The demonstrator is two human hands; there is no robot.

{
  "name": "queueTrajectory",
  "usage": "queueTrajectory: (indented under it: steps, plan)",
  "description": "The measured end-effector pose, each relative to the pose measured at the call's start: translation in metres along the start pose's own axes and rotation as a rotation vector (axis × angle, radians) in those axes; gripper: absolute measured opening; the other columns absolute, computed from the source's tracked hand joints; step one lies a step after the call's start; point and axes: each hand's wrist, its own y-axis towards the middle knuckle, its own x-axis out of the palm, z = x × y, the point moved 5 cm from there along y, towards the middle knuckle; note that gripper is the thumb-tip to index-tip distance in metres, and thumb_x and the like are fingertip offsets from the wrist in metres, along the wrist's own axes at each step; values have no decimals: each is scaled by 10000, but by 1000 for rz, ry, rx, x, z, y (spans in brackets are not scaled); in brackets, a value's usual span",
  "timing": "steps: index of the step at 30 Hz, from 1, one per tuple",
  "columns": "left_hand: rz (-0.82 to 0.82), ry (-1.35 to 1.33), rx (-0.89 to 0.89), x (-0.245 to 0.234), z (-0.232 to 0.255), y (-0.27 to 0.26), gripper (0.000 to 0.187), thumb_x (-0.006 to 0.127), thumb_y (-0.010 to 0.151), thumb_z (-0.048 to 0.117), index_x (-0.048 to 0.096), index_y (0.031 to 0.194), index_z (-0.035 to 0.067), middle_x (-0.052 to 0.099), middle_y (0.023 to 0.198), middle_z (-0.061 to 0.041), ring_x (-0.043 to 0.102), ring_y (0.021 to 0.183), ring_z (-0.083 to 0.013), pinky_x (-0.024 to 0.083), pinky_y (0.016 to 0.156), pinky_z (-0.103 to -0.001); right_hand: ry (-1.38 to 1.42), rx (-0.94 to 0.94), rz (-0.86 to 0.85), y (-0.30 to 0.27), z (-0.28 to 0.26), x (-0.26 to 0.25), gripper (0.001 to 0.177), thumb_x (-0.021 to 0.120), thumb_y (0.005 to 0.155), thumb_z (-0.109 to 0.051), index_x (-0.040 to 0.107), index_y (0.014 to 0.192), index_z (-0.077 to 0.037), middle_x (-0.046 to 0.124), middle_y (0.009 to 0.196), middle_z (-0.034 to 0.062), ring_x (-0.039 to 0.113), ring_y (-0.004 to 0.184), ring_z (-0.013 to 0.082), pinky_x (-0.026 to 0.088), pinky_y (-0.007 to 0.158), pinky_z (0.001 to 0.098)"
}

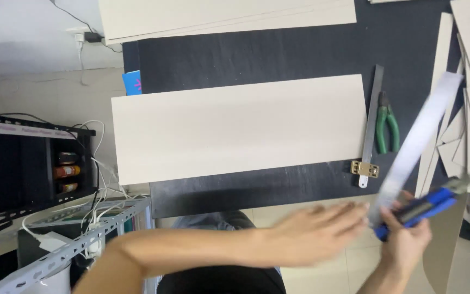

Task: Measuring and cutting cardboard sheets with a ruler and utility knife on a workshop table, likely as part of a speaker cone repair process.

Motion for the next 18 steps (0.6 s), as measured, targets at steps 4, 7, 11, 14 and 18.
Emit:
queueTrajectory:
  steps: [4, 7, 11, 14, 18]
  plan:
    - [129, 759, 205, -40, -19, -42, 376, 580, 1055, 313, 652, 1419, 256, 297, 1657, -54, 249, 1554, -233, 92, 1299, -465, 125, 108, -233, -30, 3, 59, 520, 715, 765, 4, 619, 1269, -80, 697, 1039, 40, 639, 884, 123, 516, 830, 239]
    - [237, 705, 257, -68, -15, -49, 262, 571, 1103, 221, 752, 1292, 214, 364, 1626, -87, 327, 1535, -216, 142, 1320, -445, 47, 8, -351, -32, 15, 102, 351, 546, 858, -132, 653, 1187, -78, 701, 1118, 84, 648, 985, 174, 529, 868, 309]
    - [278, 677, 353, -107, -11, -53, 320, 522, 1113, 179, 693, 1378, 124, 453, 1547, -67, 418, 1459, -215, 310, 1243, -393, -108, 5, -473, -56, -20, 139, 307, 723, 838, -122, 619, 1126, -95, 678, 1062, 38, 657, 1024, 188, 520, 938, 312]
    - [347, 601, 393, -131, -7, -60, 293, 550, 1119, 188, 729, 1327, 86, 526, 1481, -81, 492, 1403, -208, 352, 1216, -352, -211, -198, -413, -52, -13, 156, 153, 561, 960, -135, 601, 1063, -30, 651, 881, 114, 692, 897, 215, 602, 838, 283]
    - [386, 536, 481, -154, -2, -67, 278, 491, 1073, 157, 725, 1194, 69, 662, 1299, -70, 597, 1268, -163, 463, 1104, -285, -551, -572, -447, -30, 3, 169, 466, 654, 944, -376, 578, 1322, -115, 620, 1103, 113, 552, 1056, 335, 407, 946, 462]
